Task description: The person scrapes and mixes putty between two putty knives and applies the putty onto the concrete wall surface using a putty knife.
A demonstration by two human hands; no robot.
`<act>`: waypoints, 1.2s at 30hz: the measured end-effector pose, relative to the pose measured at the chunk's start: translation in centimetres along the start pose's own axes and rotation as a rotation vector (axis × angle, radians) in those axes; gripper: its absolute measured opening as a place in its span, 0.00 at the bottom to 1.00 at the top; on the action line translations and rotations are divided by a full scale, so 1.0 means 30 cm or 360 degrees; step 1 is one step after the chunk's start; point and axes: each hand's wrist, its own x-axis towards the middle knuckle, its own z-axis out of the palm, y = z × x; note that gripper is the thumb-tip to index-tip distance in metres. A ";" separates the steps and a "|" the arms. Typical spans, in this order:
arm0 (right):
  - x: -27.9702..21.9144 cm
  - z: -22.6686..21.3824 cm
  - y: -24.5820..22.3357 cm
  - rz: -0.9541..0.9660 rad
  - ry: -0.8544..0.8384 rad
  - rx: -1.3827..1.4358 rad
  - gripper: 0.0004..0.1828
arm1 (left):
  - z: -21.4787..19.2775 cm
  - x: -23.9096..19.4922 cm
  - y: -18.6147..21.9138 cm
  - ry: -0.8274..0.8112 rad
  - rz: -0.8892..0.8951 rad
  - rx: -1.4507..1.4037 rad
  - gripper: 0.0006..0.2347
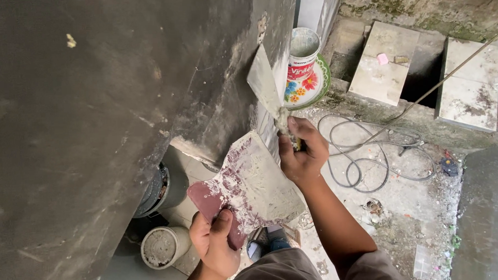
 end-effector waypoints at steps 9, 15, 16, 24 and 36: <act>0.003 -0.011 0.001 0.0040 -0.0007 -0.0060 0.10 | -0.028 -0.027 -0.018 0.0022 -0.0051 -0.0032 0.14; 0.004 -0.006 -0.003 0.0035 0.0030 -0.0076 0.11 | -0.028 -0.023 -0.011 0.0038 -0.0029 0.0067 0.13; 0.001 0.005 -0.001 0.0018 0.0009 -0.0105 0.11 | -0.028 -0.026 -0.015 0.0046 -0.0014 0.0084 0.13; -0.013 -0.008 -0.007 0.0079 0.0057 -0.0118 0.11 | -0.038 -0.030 -0.027 0.0068 -0.0026 -0.0068 0.11; 0.005 0.005 0.007 0.0173 0.0033 -0.0111 0.10 | -0.045 -0.038 -0.023 0.0073 -0.0011 0.0029 0.11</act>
